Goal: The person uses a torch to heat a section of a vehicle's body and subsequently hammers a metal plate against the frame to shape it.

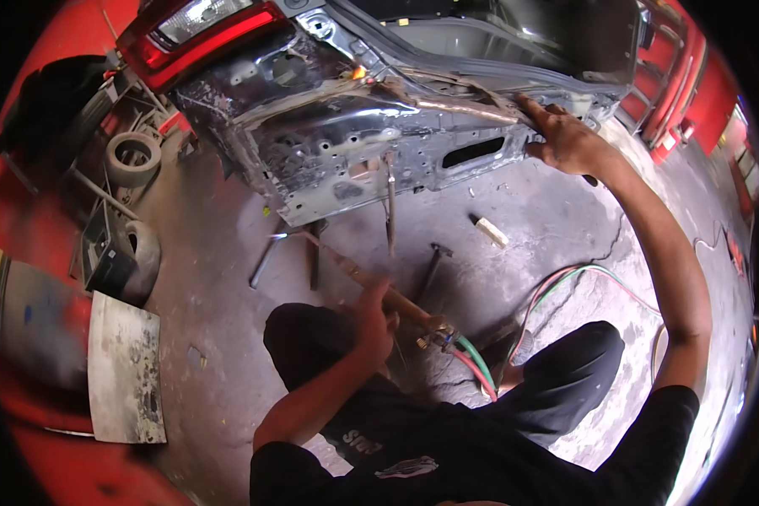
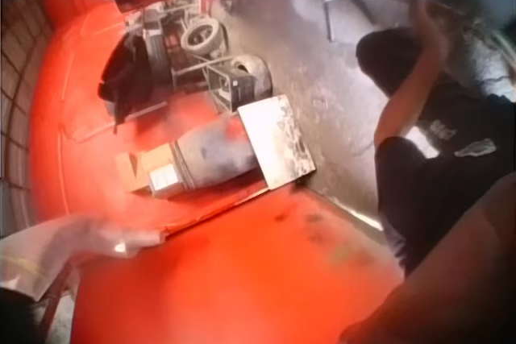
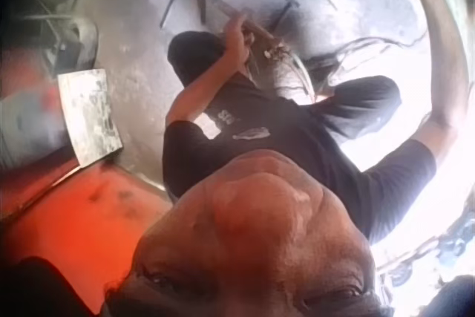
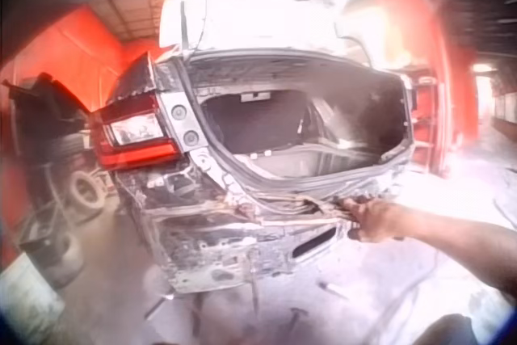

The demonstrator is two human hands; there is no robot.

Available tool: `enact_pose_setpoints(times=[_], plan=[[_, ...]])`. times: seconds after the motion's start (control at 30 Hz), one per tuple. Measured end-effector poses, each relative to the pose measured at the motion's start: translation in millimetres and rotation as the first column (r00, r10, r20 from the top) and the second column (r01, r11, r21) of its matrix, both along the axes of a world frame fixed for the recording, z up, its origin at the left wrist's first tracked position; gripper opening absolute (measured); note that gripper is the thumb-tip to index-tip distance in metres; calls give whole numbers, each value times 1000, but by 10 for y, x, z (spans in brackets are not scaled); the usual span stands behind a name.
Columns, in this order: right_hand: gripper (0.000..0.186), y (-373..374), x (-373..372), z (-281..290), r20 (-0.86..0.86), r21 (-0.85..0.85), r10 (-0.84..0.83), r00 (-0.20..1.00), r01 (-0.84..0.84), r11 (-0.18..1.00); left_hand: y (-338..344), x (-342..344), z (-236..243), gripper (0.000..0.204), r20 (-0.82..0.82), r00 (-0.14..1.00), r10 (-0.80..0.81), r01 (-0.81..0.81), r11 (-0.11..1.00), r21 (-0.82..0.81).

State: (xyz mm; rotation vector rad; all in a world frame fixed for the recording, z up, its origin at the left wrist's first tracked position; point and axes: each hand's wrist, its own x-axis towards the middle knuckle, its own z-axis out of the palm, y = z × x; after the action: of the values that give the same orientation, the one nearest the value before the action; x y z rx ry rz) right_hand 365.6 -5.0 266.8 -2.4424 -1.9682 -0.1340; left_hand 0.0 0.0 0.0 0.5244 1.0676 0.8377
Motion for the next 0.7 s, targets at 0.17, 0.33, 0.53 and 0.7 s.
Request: enact_pose_setpoints(times=[0.17, 0.33, 0.53, 0.7], plan=[[91, 39, 173, 71, -243, 148, 397, 885, -371, 917, 32, 18, -156, 33, -67, 991, -113, 124, 971, 205], [77, 263, 40, 55, -197, 286, 438, 877, -376, 882, 8, 39, -156, 32, -176, 983, -58, 118, 928, 353], [68, 515, 312, 400, 59, 225, 499, 864, -499, 837, 64, 44, -109, 27, -44, 999, -20, 29, 975, 221], [65, 495, 140, 421, 133, 148, 319, 938, -337, 930, 59, -9, -182, 22, -76, 992, 101, -71, 943, 324]])
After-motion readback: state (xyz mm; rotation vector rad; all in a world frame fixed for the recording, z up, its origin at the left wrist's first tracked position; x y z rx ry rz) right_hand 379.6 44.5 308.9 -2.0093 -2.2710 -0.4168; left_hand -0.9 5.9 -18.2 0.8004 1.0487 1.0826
